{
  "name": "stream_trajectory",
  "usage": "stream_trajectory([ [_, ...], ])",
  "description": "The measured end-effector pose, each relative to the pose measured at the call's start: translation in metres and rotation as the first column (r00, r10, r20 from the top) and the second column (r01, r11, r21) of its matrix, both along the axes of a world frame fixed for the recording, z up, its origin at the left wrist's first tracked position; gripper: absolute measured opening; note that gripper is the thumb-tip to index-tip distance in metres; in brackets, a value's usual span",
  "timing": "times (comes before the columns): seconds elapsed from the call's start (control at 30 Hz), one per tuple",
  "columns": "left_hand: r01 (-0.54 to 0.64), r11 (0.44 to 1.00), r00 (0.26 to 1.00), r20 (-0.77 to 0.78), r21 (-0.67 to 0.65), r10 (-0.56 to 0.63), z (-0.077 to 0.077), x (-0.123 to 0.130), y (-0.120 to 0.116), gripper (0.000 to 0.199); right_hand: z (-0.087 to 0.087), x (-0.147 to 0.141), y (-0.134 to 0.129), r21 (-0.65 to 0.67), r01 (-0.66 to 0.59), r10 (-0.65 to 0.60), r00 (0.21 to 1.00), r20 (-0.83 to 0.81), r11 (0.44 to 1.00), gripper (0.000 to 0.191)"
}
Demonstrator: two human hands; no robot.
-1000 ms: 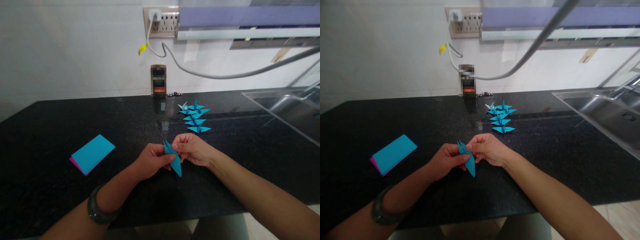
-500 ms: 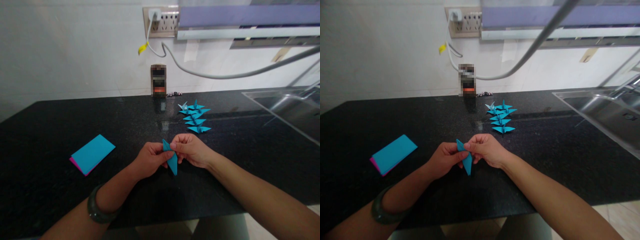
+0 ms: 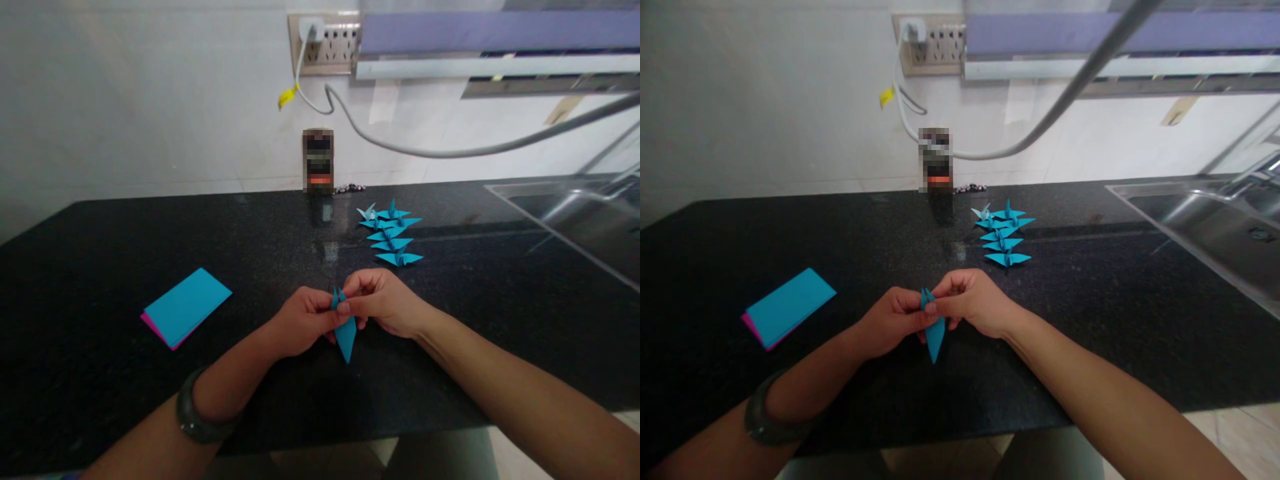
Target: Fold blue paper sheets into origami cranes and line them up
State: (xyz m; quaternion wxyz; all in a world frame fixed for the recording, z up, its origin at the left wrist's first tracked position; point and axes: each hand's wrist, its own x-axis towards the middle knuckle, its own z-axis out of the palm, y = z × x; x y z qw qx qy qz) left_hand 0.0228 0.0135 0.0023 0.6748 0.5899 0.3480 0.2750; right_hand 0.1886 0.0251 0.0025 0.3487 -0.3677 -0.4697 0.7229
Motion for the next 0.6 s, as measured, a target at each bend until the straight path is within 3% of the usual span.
stream_trajectory([
  [0.23, 0.038, 0.997, 0.995, -0.097, 0.066, -0.032, -0.0044, -0.0037, 0.0005, 0.037, 0.0031, 0.0022, -0.0017, -0.051, -0.118, 0.119, 0.993, 0.018, 0.992, 0.027],
  [0.6, 0.019, 0.998, 0.992, -0.123, 0.057, -0.011, -0.0033, -0.0043, 0.0013, 0.036, 0.002, 0.002, -0.0016, 0.001, -0.1, 0.1, 0.995, -0.019, 0.995, 0.025],
])
